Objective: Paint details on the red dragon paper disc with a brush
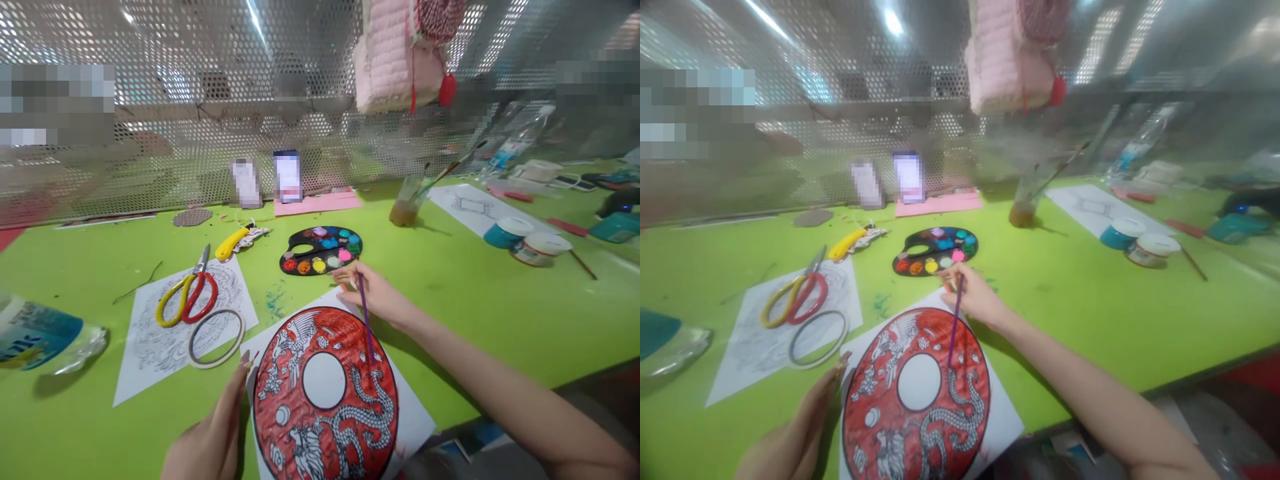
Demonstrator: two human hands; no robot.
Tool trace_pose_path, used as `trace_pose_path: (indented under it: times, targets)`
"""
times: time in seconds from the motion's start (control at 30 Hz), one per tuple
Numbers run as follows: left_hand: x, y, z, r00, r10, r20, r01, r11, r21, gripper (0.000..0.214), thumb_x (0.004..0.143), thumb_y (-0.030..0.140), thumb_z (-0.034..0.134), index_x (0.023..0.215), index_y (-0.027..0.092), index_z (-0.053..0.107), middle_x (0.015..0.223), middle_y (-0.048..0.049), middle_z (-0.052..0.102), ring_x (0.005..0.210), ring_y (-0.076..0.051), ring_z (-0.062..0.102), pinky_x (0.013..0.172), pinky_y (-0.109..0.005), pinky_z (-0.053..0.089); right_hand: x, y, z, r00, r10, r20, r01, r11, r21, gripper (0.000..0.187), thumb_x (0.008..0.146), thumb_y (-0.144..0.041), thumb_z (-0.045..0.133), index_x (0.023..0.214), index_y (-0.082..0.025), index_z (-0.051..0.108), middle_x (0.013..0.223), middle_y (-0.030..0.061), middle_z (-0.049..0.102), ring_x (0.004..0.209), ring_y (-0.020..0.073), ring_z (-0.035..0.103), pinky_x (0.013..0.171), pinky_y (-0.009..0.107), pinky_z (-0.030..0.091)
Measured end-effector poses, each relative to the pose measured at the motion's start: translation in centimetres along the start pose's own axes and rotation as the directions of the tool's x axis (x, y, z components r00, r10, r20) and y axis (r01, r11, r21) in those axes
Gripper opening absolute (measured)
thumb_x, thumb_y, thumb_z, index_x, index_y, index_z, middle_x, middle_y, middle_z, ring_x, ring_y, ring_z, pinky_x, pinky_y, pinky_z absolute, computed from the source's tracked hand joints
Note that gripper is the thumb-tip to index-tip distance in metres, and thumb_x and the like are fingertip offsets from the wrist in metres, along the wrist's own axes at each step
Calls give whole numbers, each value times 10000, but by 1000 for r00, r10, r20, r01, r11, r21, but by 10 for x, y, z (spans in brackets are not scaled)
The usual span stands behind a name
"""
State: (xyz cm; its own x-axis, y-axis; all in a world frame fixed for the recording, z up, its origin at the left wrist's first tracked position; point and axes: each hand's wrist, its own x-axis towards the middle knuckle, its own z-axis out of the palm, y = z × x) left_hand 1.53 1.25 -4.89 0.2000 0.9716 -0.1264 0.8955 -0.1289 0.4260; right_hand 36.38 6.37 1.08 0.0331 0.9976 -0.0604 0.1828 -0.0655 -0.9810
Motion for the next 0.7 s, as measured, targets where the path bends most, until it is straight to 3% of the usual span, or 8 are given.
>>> trace_pose_path:
  times: [0.13, 0.27, 0.3, 0.37, 0.4, 0.5, 0.6, 0.7]
  targets:
    - [0, -3, -5, 998, 18, -56, -21, 998, -64, 383, 949, 436, 507, 1323, 353, 510, 1167, -36, 688, 995, -256, 687, 750, -366, 591, -1, -1, -1, 999, -5, 35, 8, 996, -88, 319, 755, -143, 608, 700, -238, 309, 1037, 98, 717, 1037, 235, 668, 900, 407, 523]
    - [-6, 25, -18, 986, 36, -163, -59, 989, -137, 352, 963, 458, 347, 1293, 444, 468, 1232, 63, 691, 1028, -247, 693, 740, -344, 593, -1, -2, -8, 999, -47, -28, 41, 982, -184, 280, 782, -133, 557, 690, -237, 314, 1083, 103, 701, 1021, 243, 660, 903, 419, 514]
    - [-7, 36, -22, 983, 8, -185, -42, 982, -183, 329, 976, 461, 328, 1277, 418, 455, 1211, 54, 704, 866, -217, 715, 676, -318, 580, 0, -1, -11, 997, -56, -48, 45, 977, -208, 257, 784, -136, 546, 694, -235, 327, 1076, 102, 698, 984, 244, 663, 888, 427, 515]
    - [-5, 56, -33, 979, -47, -199, -12, 958, -287, 287, 992, 460, 318, 1234, 353, 428, 1149, 25, 730, 488, -144, 572, 512, -275, 504, 3, 2, -17, 994, -74, -85, 49, 965, -257, 200, 787, -146, 529, 712, -233, 366, 1021, 94, 697, 899, 246, 666, 841, 438, 517]
    - [-1, 64, -39, 976, -16, -217, -57, 944, -326, 267, 996, 440, 313, 1200, 321, 437, 1148, 12, 730, 456, -121, 518, 542, -261, 505, 4, 4, -20, 991, -84, -100, 53, 959, -280, 169, 789, -153, 524, 724, -232, 389, 990, 90, 695, 862, 247, 663, 816, 438, 516]
    - [26, 76, -60, 977, 138, -164, -178, 949, -259, 289, 996, 436, 309, 1152, 260, 478, 984, 10, 746, 446, -93, 522, 580, -236, 494, 9, 10, -25, 983, -128, -128, 78, 937, -340, 126, 792, -178, 528, 733, -229, 429, 914, 81, 688, 835, 259, 655, 774, 421, 504]
    - [74, 83, -79, 962, 264, -64, -269, 956, -113, 434, 960, 525, 281, 1102, 212, 546, 578, 46, 611, 442, -138, 535, 474, -236, 416, 13, 14, -26, 971, -182, -154, 107, 911, -398, 168, 797, -205, 543, 695, -230, 412, 865, 76, 681, 890, 281, 645, 773, 403, 489]
    - [127, 98, -86, 951, 305, -54, -305, 952, -4, 418, 970, 497, 361, 1143, 181, 572, 622, 31, 589, 524, -151, 552, 532, -263, 429, 15, 17, -26, 964, -206, -170, 109, 885, -453, 156, 796, -207, 543, 691, -230, 431, 805, 69, 670, 858, 284, 634, 739, 387, 478]
